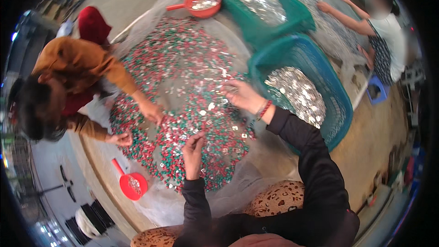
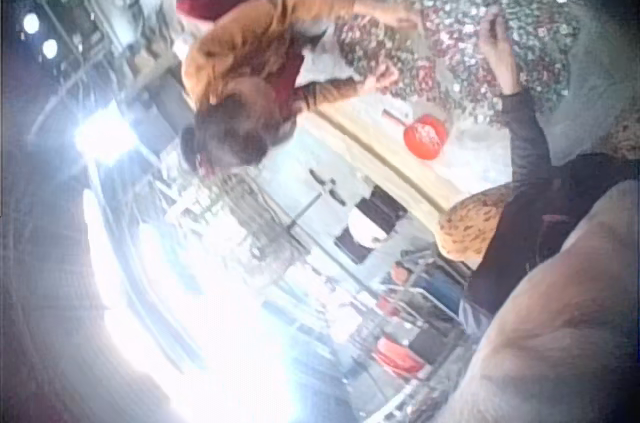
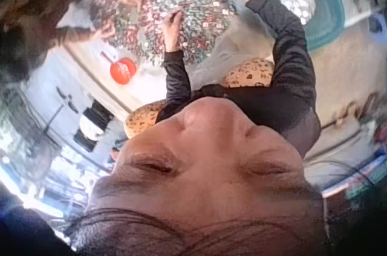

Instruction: The person sits cross-legged on the floor and sorts small red, green, and white plastic caps by hand from a large pile on a plastic sheet. They pick up individual caps and place them into a red scoop and a green basket. Another person is also sorting nearby.

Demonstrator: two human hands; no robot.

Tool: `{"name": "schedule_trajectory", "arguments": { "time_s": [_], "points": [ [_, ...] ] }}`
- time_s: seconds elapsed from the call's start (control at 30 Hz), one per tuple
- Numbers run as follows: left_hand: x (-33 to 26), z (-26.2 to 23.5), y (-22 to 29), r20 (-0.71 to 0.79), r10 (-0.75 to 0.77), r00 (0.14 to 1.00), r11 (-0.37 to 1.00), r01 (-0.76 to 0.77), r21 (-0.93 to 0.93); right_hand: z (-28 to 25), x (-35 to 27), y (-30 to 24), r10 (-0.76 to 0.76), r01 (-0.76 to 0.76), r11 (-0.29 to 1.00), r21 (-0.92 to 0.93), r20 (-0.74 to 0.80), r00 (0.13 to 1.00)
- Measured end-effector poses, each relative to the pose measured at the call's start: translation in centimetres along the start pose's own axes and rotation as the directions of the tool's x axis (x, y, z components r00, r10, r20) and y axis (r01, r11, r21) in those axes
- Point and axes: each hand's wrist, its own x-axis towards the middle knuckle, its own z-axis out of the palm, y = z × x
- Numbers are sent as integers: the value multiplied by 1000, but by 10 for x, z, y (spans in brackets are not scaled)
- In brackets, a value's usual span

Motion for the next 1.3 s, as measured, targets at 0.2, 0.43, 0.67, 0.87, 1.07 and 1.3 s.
{"name": "schedule_trajectory", "arguments": {
  "time_s": [0.2, 0.43, 0.67, 0.87, 1.07, 1.3],
  "points": [
    [8, 16, -1, 34, -41, 999, 998, 40, 37, 49, 22, -85, -103, 68, 975, 212, 159, 982],
    [39, -15, 46, 308, 203, 930, 766, -346, 542, 51, 48, -210, -369, 460, 876, 145, -414, 832],
    [57, -152, 135, 379, -24, 925, -559, -327, 762, 88, 63, -46, -43, 56, 820, -570, 36, 998],
    [-65, -217, 140, 11, -361, 932, -288, -123, 950, 122, 87, 147, 438, 791, -32, -611, 703, 560],
    [-146, -253, 52, -16, -438, 899, -97, -29, 995, 60, 28, 291, 795, 928, -211, -306, 499, 345],
    [-130, -259, -40, -3, -133, 991, 193, 29, 981, 14, 10, 293, 868, 937, -288, -197, 360, 342]
  ]
}}
